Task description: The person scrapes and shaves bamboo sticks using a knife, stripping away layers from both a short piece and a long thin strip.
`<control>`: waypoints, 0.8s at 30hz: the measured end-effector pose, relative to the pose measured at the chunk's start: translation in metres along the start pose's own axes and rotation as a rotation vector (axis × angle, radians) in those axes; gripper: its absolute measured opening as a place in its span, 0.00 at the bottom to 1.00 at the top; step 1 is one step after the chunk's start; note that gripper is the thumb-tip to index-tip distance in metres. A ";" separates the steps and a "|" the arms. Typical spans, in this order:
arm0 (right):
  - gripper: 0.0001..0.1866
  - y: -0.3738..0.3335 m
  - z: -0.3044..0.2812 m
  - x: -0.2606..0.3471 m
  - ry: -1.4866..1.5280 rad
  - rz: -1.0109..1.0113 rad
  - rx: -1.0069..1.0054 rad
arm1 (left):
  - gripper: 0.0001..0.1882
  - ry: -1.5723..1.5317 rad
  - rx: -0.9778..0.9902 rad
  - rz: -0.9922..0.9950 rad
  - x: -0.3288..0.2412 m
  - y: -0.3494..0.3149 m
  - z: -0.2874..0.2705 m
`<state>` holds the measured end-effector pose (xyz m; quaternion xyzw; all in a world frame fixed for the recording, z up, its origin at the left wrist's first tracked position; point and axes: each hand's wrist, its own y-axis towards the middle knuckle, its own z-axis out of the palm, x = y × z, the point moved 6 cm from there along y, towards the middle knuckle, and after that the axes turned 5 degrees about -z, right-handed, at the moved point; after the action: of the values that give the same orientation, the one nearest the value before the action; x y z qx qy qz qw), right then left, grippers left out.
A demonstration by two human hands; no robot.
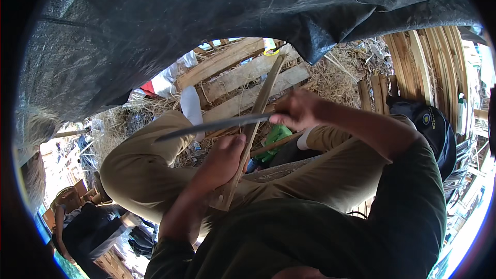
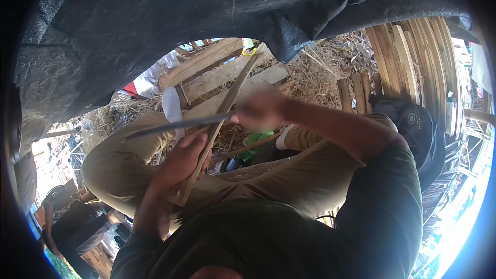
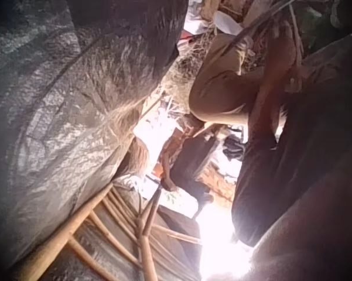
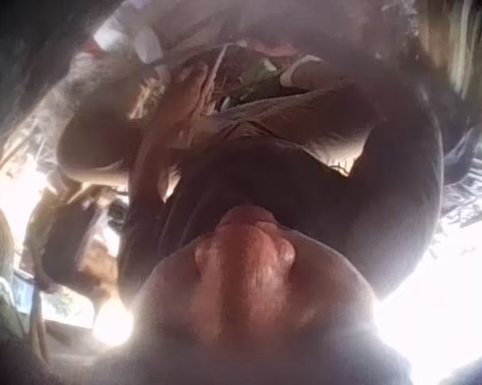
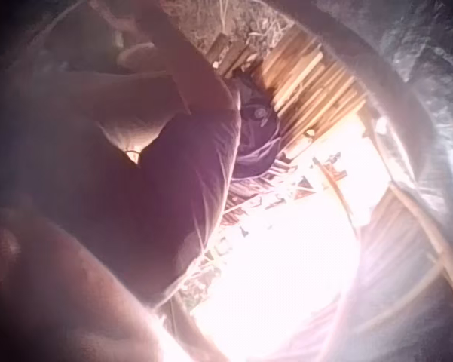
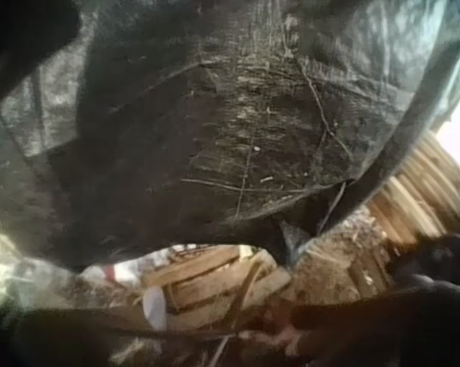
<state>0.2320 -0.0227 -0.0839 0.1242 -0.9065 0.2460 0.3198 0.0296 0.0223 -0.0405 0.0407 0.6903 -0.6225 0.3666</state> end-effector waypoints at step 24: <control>0.36 -0.007 -0.008 0.002 -0.033 -0.038 -0.240 | 0.17 -0.240 0.074 -0.032 0.006 0.010 0.007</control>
<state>0.2373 -0.0243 -0.0744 0.1063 -0.9321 0.1275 0.3219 0.0333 0.0162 -0.0522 -0.0318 0.6187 -0.6536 0.4348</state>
